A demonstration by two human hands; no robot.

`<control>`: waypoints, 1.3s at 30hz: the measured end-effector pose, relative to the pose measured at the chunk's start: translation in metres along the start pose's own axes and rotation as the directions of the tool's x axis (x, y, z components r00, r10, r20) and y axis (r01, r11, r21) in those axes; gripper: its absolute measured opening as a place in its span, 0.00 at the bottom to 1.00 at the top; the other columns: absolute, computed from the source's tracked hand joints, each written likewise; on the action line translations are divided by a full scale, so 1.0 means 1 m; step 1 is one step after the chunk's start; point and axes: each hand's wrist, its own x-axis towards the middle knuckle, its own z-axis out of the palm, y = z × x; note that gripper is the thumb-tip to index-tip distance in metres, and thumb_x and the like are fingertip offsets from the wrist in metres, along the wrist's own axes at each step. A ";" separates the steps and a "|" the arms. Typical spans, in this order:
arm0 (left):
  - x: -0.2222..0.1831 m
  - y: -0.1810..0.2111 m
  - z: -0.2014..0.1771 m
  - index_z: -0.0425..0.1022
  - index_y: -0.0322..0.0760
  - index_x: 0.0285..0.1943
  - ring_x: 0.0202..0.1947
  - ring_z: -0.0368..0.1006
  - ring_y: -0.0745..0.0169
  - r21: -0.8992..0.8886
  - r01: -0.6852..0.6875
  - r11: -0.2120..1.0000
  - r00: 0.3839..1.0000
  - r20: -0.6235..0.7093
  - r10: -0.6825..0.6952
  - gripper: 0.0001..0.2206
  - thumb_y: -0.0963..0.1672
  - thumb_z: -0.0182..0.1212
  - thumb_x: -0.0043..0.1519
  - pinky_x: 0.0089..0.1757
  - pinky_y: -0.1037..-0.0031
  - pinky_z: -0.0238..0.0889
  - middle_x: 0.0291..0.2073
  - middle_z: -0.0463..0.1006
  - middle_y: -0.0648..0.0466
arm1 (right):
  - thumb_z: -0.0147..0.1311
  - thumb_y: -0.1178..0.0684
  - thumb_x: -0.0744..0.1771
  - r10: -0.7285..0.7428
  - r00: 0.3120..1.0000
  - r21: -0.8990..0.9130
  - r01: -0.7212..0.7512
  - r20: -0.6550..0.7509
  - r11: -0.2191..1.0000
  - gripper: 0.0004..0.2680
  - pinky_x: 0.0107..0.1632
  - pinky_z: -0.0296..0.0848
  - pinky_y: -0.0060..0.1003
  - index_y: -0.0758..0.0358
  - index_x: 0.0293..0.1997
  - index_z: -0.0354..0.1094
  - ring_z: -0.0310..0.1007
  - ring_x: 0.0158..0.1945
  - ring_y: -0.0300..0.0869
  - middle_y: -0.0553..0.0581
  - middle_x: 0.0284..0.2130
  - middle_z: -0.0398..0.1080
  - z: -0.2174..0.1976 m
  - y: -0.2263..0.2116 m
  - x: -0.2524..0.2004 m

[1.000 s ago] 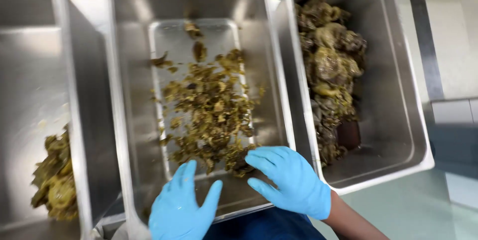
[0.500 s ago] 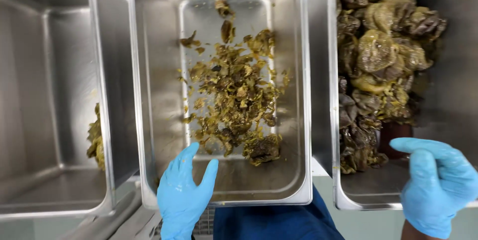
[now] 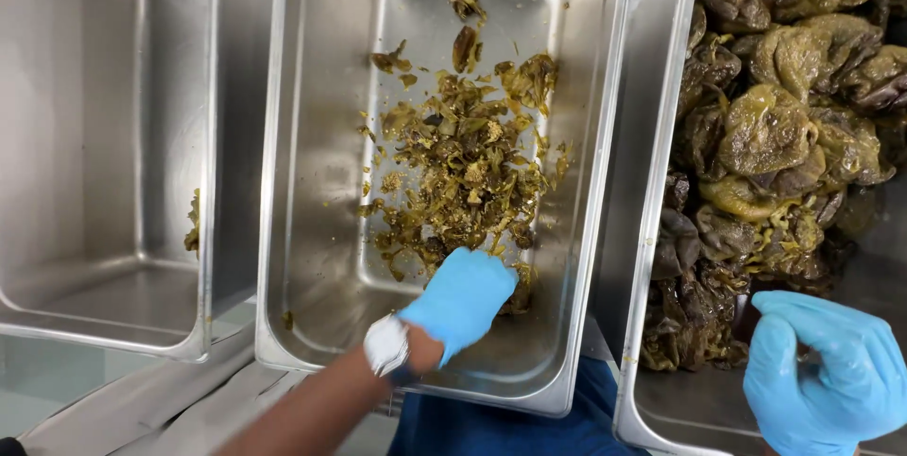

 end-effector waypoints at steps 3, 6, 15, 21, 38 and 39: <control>0.023 -0.012 0.032 0.75 0.39 0.39 0.36 0.74 0.44 0.129 -0.072 0.989 0.960 0.280 0.034 0.05 0.39 0.58 0.56 0.36 0.56 0.63 0.32 0.76 0.47 | 0.57 0.60 0.69 0.079 0.997 -0.029 -0.078 0.021 0.997 0.02 0.40 0.70 0.30 0.65 0.39 0.69 0.75 0.38 0.41 0.61 0.42 0.79 -0.004 -0.021 0.021; 0.031 -0.013 0.041 0.76 0.38 0.43 0.35 0.75 0.45 0.114 -0.117 0.987 0.960 0.269 0.083 0.07 0.40 0.60 0.56 0.32 0.56 0.64 0.31 0.76 0.47 | 0.56 0.59 0.69 0.125 0.989 -0.047 -0.121 0.084 0.991 0.02 0.44 0.72 0.32 0.65 0.40 0.69 0.75 0.39 0.43 0.62 0.43 0.78 -0.016 -0.019 0.013; 0.028 -0.025 0.021 0.81 0.46 0.38 0.40 0.74 0.50 0.221 -0.276 0.936 0.939 0.269 0.213 0.06 0.42 0.62 0.54 0.35 0.60 0.63 0.35 0.75 0.51 | 0.53 0.56 0.74 0.161 0.975 0.088 -0.176 0.152 0.980 0.04 0.56 0.75 0.34 0.65 0.45 0.67 0.77 0.47 0.44 0.60 0.46 0.74 -0.015 0.034 -0.040; 0.011 -0.039 -0.013 0.79 0.39 0.39 0.37 0.75 0.41 -0.035 -0.099 0.994 0.909 0.404 0.105 0.09 0.43 0.62 0.52 0.38 0.54 0.65 0.33 0.77 0.45 | 0.53 0.59 0.71 0.304 0.945 0.081 -0.315 0.123 0.946 0.04 0.48 0.75 0.36 0.70 0.44 0.67 0.77 0.42 0.45 0.67 0.47 0.74 -0.009 0.011 -0.009; -0.074 0.017 -0.092 0.65 0.40 0.37 0.28 0.61 0.79 -0.959 0.142 -0.246 0.929 0.215 -0.302 0.13 0.40 0.70 0.56 0.29 0.82 0.56 0.28 0.67 0.64 | 0.58 0.64 0.62 0.164 0.476 0.388 -0.837 0.864 0.386 0.23 0.61 0.68 0.43 0.65 0.66 0.66 0.73 0.58 0.45 0.60 0.54 0.74 0.061 -0.129 0.085; -0.079 0.023 -0.093 0.66 0.39 0.38 0.30 0.63 0.79 -0.953 0.098 -0.285 0.936 0.186 -0.300 0.12 0.39 0.68 0.56 0.31 0.83 0.59 0.30 0.70 0.64 | 0.57 0.64 0.61 0.200 0.302 0.239 -0.928 0.932 0.286 0.25 0.59 0.68 0.39 0.61 0.68 0.67 0.72 0.55 0.40 0.55 0.52 0.76 0.070 -0.150 0.102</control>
